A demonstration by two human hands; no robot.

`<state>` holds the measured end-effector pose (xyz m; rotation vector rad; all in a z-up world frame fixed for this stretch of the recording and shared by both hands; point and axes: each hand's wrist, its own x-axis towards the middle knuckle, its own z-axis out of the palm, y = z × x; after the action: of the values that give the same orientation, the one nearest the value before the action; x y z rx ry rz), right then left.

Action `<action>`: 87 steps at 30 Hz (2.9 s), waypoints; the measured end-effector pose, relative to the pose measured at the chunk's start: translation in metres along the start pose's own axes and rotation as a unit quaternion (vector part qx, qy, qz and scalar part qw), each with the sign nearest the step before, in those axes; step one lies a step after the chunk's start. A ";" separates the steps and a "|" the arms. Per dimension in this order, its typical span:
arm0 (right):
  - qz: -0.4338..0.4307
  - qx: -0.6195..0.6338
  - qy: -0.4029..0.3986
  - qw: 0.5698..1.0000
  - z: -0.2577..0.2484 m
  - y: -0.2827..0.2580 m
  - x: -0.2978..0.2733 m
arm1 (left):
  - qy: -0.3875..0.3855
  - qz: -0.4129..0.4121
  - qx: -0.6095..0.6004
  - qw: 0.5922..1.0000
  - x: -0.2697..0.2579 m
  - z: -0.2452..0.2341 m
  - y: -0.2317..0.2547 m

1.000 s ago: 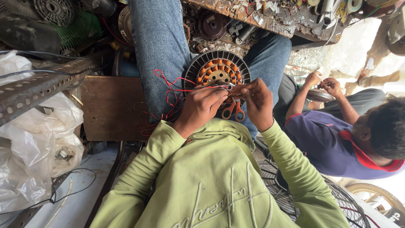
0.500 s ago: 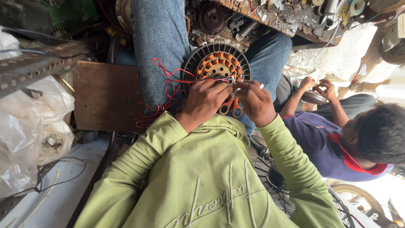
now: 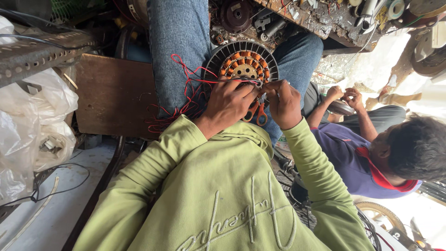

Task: The person threads wires through a fan motor stator, strips insulation from wire ends using a pair of scissors, and then uses a winding machine to apply wire to the motor component.

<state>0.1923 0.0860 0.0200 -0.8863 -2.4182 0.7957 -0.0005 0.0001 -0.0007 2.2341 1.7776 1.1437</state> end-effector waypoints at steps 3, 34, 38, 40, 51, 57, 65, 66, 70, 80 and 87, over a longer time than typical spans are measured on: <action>0.014 0.019 0.020 1.000 0.004 -0.002 -0.001 | -0.015 -0.002 -0.019 1.000 0.000 0.002 -0.002; 0.068 0.110 0.102 0.986 0.014 0.011 0.005 | 0.004 0.035 -0.032 0.999 0.006 0.006 -0.009; 0.092 0.079 0.160 0.980 0.025 -0.002 -0.007 | 0.015 0.038 -0.029 0.999 0.006 0.007 -0.010; 0.104 0.059 0.177 0.977 0.029 -0.009 -0.015 | 0.026 0.040 -0.028 0.998 0.006 0.008 -0.009; 0.029 -0.005 0.062 0.998 0.003 -0.033 -0.011 | 0.015 0.036 0.006 0.999 0.005 0.009 -0.008; 0.035 0.060 0.029 0.997 -0.010 -0.008 0.021 | 0.007 0.037 -0.024 0.999 0.004 0.008 -0.011; 0.106 0.018 0.081 0.991 -0.013 -0.021 -0.002 | 0.020 0.039 -0.018 0.999 0.006 0.005 -0.012; 0.015 -0.099 0.066 0.993 -0.015 -0.023 -0.004 | 0.020 0.041 -0.018 0.999 0.006 0.005 -0.012; -0.105 -0.139 0.021 0.985 -0.012 -0.016 0.005 | 0.005 0.040 -0.015 0.999 0.004 0.009 -0.011; 0.102 0.029 -0.085 0.991 -0.010 0.007 -0.006 | 0.000 0.041 -0.027 0.999 0.008 0.005 -0.012; 0.247 0.109 -0.096 0.958 -0.028 -0.014 0.011 | 0.006 0.033 -0.040 0.999 0.008 0.005 -0.014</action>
<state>0.1950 0.0948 0.0514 -1.3999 -2.2238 1.3556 -0.0083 0.0131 -0.0067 2.2612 1.6424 1.2189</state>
